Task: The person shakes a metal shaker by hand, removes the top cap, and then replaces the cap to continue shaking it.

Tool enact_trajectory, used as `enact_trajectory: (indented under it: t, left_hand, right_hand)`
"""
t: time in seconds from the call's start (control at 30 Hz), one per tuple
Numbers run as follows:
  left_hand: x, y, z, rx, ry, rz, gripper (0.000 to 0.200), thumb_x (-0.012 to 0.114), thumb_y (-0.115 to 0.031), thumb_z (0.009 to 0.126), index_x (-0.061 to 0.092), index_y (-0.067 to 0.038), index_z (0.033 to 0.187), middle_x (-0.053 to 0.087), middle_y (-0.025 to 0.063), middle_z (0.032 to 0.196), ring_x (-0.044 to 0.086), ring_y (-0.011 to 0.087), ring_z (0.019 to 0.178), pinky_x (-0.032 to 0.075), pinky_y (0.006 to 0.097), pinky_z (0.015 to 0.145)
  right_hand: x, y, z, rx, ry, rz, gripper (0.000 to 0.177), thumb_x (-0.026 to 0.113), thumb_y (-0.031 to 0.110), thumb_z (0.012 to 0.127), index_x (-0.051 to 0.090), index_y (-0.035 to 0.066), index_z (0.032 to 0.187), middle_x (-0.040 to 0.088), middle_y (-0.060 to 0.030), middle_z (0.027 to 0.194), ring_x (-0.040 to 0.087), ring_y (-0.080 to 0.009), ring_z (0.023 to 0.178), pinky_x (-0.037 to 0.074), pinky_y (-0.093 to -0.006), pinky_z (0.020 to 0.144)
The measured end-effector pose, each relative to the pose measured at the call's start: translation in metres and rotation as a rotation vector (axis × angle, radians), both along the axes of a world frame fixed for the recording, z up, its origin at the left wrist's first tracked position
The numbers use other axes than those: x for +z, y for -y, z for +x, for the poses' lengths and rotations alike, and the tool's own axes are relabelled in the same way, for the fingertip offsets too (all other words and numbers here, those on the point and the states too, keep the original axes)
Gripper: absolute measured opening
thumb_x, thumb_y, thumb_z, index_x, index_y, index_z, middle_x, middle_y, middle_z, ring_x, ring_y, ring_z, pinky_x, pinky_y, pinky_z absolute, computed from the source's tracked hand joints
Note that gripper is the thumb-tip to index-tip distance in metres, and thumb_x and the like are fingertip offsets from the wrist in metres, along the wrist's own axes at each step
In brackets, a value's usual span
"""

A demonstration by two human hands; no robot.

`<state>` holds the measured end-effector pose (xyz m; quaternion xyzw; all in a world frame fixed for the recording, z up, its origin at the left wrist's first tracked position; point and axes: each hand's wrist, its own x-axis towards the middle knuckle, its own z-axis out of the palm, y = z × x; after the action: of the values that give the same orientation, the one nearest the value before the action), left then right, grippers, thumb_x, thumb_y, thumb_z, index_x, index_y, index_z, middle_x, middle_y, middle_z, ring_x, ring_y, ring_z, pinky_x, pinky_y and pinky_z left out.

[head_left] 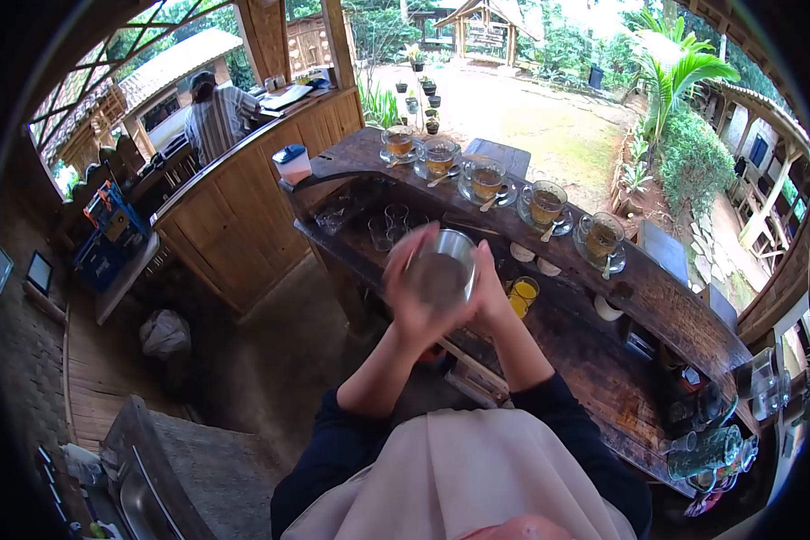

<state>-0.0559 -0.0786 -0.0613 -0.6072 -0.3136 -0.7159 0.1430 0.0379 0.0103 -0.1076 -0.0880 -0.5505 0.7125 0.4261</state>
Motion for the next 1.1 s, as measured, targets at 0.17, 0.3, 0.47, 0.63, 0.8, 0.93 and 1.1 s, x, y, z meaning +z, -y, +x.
enact_trajectory:
  t: [0.17,0.3,0.47,0.63,0.8,0.93,1.1]
  left_hand:
    - [-0.008,0.019,0.008,0.085,-0.055,0.010,0.083,0.081,-0.024,0.066,0.030,-0.005,0.129,0.050,0.0137,0.121,0.053,0.0245,0.107,0.045,0.0362,0.089]
    - [0.036,0.047,0.029,-0.008,-0.117,0.707,0.085,0.081,-0.032,0.064,0.033,-0.006,0.130,0.050,0.0127,0.119,0.054,0.0240,0.104,0.047,0.0363,0.084]
    - [-0.012,-0.014,-0.001,-0.114,0.176,-0.104,0.086,0.081,-0.011,0.064,0.029,-0.001,0.132,0.049,0.0163,0.122,0.049,0.0215,0.113,0.038,0.0331,0.097]
    - [-0.003,0.038,-0.001,-0.091,-0.023,-0.135,0.094,0.083,-0.019,0.064,0.025,-0.010,0.138,0.044,0.0090,0.127,0.043,0.0232,0.118,0.035,0.0401,0.099]
    - [0.018,0.042,0.040,-0.432,0.166,0.839,0.084,0.083,-0.037,0.062,0.039,-0.030,0.133,0.048,-0.0078,0.118,0.037,0.0201,0.118,0.028,0.0445,0.100]
    - [-0.019,-0.023,0.009,-0.098,-0.084,0.101,0.077,0.078,-0.033,0.067,0.036,-0.005,0.126,0.049,0.0183,0.120,0.054,0.0311,0.104,0.045,0.0389,0.087]
    - [-0.004,-0.022,0.039,-0.347,0.089,0.161,0.077,0.080,-0.033,0.066,0.037,-0.003,0.123,0.051,0.0147,0.117,0.053,0.0266,0.105,0.044,0.0384,0.088]
  right_hand:
    - [0.018,0.018,0.010,0.066,-0.067,-0.255,0.060,0.032,0.053,0.093,0.048,0.002,0.121,0.054,-0.0143,0.118,0.053,-0.0251,0.109,0.041,-0.0367,0.094]
    - [0.081,0.050,0.007,-0.130,-0.212,0.784,0.073,0.030,0.063,0.088,0.048,0.001,0.122,0.053,-0.0176,0.119,0.046,-0.0305,0.117,0.038,-0.0394,0.095]
    - [0.004,-0.004,0.005,0.023,0.082,-0.287,0.058,0.027,0.048,0.096,0.049,0.000,0.119,0.058,-0.0090,0.111,0.056,-0.0182,0.102,0.043,-0.0326,0.090]
    - [0.035,0.017,0.022,-0.204,0.123,0.299,0.065,0.037,0.053,0.091,0.045,-0.001,0.126,0.051,-0.0138,0.122,0.048,-0.0219,0.113,0.037,-0.0336,0.095]
    - [0.096,0.046,0.038,-0.344,-0.098,0.908,0.090,0.047,0.073,0.073,0.047,0.000,0.125,0.046,-0.0269,0.120,0.047,-0.0354,0.114,0.040,-0.0420,0.091]
    - [0.013,-0.002,0.035,-0.422,0.101,0.107,0.066,0.043,0.056,0.087,0.049,0.000,0.121,0.057,-0.0155,0.111,0.057,-0.0217,0.101,0.044,-0.0318,0.087]
    - [0.013,0.012,0.078,-0.467,0.248,0.193,0.052,0.034,0.043,0.095,0.051,-0.001,0.116,0.060,-0.0092,0.104,0.059,-0.0169,0.094,0.045,-0.0289,0.082]
